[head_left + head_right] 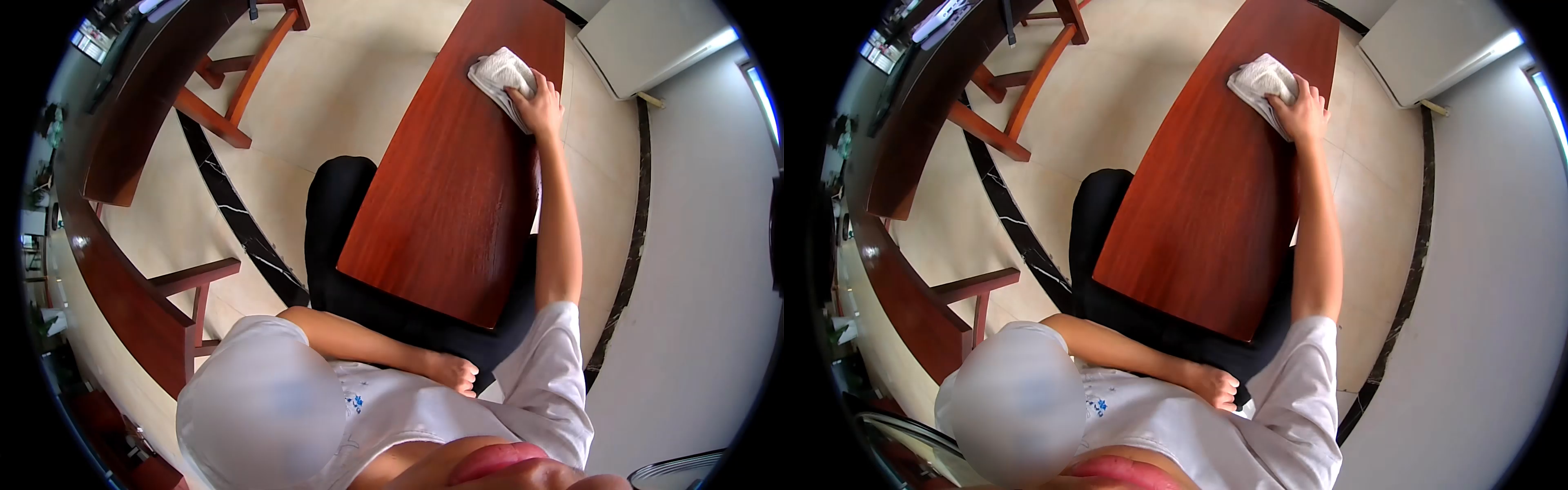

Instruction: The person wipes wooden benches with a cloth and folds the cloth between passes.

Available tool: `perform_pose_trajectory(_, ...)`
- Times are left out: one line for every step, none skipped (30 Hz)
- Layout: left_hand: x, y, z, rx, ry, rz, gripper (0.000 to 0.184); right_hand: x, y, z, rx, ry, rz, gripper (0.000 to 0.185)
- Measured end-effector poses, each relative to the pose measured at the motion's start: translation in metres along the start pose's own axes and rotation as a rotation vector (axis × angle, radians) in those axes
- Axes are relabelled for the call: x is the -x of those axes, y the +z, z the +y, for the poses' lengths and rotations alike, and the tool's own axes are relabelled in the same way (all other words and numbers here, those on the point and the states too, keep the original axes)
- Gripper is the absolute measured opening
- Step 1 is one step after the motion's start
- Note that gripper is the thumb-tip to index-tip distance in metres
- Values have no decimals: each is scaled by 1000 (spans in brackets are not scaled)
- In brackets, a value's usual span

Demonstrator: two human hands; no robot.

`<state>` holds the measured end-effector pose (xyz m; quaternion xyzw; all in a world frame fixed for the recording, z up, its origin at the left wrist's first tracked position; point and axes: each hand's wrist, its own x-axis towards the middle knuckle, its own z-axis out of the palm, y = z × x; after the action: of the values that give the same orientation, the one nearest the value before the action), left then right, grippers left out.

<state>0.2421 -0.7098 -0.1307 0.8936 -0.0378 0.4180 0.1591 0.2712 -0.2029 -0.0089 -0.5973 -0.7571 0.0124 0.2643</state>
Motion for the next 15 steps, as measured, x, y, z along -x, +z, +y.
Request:
perform_pose_trajectory(0, 3, -1, -15, 18, 47, 18, -6, 3, -9, 64, 89, 0, 83)
perform_pose_trajectory(1, 5, -2, -41, 33, 26, 17, -6, 2, -12, 103, 90, -31, 83)
perform_pose_trajectory(3, 7, -1, -23, 26, 19, 18, -2, -1, -13, 72, 37, -28, 82)
perform_pose_trajectory(2, 4, 0, -3, 19, 14, 18, 5, -2, -9, 43, -15, -27, 81)
perform_pose_trajectory(0, 0, -2, 16, 13, 11, 18, 12, -4, -4, 16, -69, -25, 81)
perform_pose_trajectory(-1, -3, -4, -3, 24, -3, 19, 22, -5, 1, -12, -124, -56, 80)
perform_pose_trajectory(-3, -6, -6, -23, 35, -13, 19, 37, -13, -2, -49, -174, -80, 78)
perform_pose_trajectory(-4, -8, -5, -39, 44, -23, 20, 53, -21, -7, -72, -236, -96, 77)
perform_pose_trajectory(-4, -5, -4, -34, 40, -19, 20, 71, -30, -15, -95, -296, -113, 75)
perform_pose_trajectory(-1, -1, -4, -25, 37, -17, 21, 89, -42, -30, -137, -359, -167, 74)
perform_pose_trajectory(-1, 3, -3, -15, 35, -14, 21, 106, -54, -47, -179, -421, -221, 72)
perform_pose_trajectory(-2, 3, -2, -27, 46, -6, 22, 121, -60, -60, -253, -522, -264, 71)
perform_pose_trajectory(-1, 6, -2, -12, 46, 6, 23, 134, -66, -74, -329, -622, -302, 71)
perform_pose_trajectory(1, 10, 0, 4, 45, 17, 23, 146, -78, -95, -380, -683, -390, 72)
perform_pose_trajectory(2, 13, 0, 19, 42, 27, 23, 158, -87, -113, -434, -744, -479, 74)
